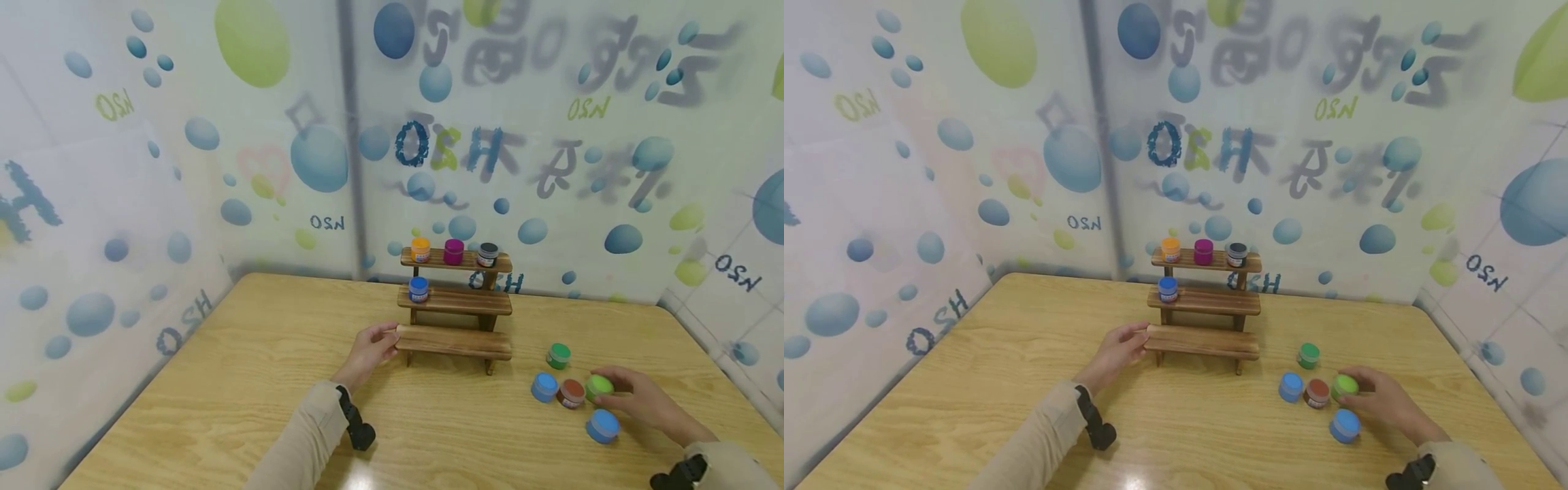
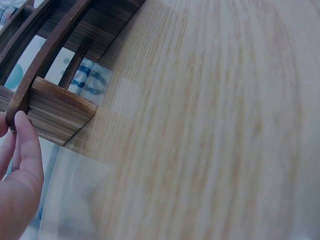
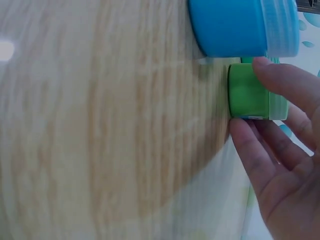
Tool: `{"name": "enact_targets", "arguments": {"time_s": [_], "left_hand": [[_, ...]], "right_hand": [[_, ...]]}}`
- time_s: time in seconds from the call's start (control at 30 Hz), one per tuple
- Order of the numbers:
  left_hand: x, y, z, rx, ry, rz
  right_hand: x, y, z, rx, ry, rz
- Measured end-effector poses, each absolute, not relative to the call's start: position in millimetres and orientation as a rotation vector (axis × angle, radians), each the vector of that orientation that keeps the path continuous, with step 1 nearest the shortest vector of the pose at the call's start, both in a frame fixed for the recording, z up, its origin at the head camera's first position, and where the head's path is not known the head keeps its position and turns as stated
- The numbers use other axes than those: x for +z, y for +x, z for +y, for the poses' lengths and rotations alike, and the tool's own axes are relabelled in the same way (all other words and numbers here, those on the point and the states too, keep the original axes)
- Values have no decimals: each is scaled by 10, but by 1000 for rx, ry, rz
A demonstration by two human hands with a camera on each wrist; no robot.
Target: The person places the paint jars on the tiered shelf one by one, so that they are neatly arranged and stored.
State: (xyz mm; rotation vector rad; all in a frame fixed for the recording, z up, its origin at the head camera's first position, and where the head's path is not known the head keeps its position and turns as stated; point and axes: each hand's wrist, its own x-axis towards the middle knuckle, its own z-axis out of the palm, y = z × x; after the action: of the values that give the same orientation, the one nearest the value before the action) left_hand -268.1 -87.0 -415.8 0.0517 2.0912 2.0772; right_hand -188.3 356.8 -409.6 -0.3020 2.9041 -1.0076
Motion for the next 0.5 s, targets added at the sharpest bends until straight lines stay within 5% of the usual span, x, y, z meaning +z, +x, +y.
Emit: {"name": "enact_targets", "arguments": {"time_s": [0.5], "left_hand": [[-4166,-2692,-864,2072,40,2103]], "right_hand": [[-3935,-1875,3561,-993,-235,2897]]}}
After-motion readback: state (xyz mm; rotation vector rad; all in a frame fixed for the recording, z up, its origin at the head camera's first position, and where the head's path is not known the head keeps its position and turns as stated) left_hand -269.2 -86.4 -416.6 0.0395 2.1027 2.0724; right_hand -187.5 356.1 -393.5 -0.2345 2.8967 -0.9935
